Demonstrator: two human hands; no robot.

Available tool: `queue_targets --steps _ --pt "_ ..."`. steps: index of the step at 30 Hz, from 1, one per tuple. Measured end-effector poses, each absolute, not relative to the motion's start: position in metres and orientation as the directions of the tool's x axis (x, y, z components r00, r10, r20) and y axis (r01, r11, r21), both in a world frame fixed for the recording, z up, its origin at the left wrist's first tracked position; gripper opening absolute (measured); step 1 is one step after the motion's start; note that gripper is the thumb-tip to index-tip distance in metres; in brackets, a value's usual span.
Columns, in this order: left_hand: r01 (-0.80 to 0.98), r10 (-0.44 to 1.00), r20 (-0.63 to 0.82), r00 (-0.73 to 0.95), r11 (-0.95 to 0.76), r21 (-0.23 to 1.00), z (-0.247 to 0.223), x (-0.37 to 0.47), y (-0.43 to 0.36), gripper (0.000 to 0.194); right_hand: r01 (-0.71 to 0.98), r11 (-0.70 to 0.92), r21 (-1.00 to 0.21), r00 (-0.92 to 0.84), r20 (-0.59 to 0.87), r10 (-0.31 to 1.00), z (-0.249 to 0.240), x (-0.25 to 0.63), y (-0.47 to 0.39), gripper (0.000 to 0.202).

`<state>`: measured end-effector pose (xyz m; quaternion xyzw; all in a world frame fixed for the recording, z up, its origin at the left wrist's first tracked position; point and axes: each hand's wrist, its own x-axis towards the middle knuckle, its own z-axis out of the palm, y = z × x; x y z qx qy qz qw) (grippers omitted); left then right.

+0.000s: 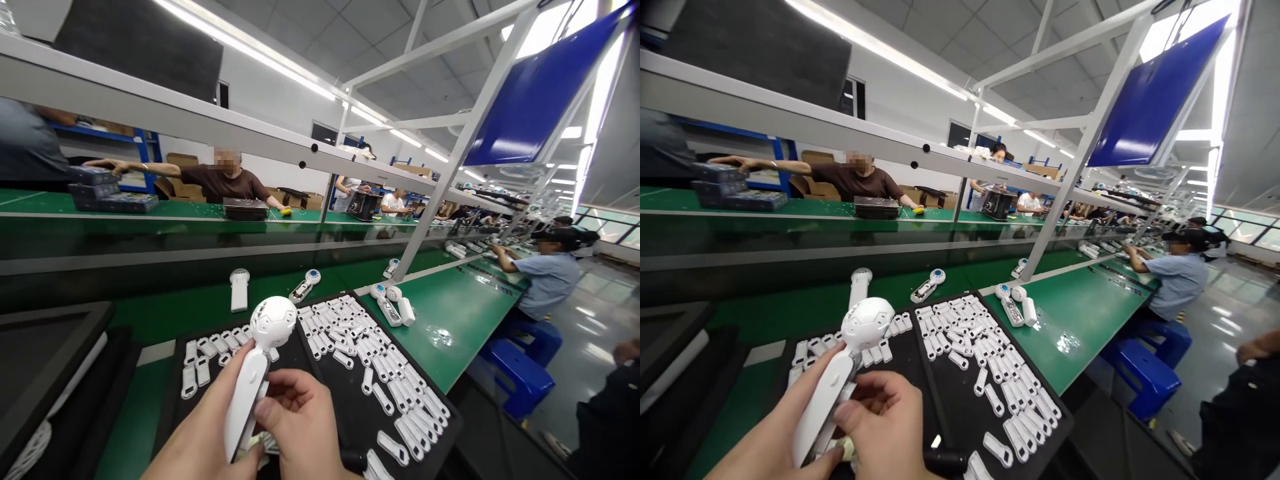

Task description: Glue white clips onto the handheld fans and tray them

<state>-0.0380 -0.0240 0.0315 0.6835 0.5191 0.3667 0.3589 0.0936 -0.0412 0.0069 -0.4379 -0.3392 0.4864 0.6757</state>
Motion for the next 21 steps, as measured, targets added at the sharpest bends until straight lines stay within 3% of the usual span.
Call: queue_targets --steps 4,7,10,21 --pt "0.5 0.933 0.165 0.321 -0.314 0.807 0.029 -0.045 -0.019 0.084 -0.348 0.166 -0.923 0.317 0.051 0.947 0.02 0.092 -0.044 0.042" --pt "0.431 0.936 0.082 0.343 -0.234 0.872 0.043 -0.044 -0.023 0.083 -0.367 0.138 -0.92 0.258 0.042 0.965 0.028 0.093 -0.045 0.037" --pt "0.405 0.932 0.004 0.364 -0.162 0.9 0.058 -0.04 -0.029 0.086 -0.411 0.043 -0.911 0.225 -0.056 0.973 0.033 0.095 -0.045 0.04" --pt "0.431 0.934 0.044 0.354 -0.204 0.879 0.063 -0.036 -0.034 0.089 -0.472 0.031 -0.881 0.311 -0.134 0.941 0.038 0.089 -0.053 0.035"
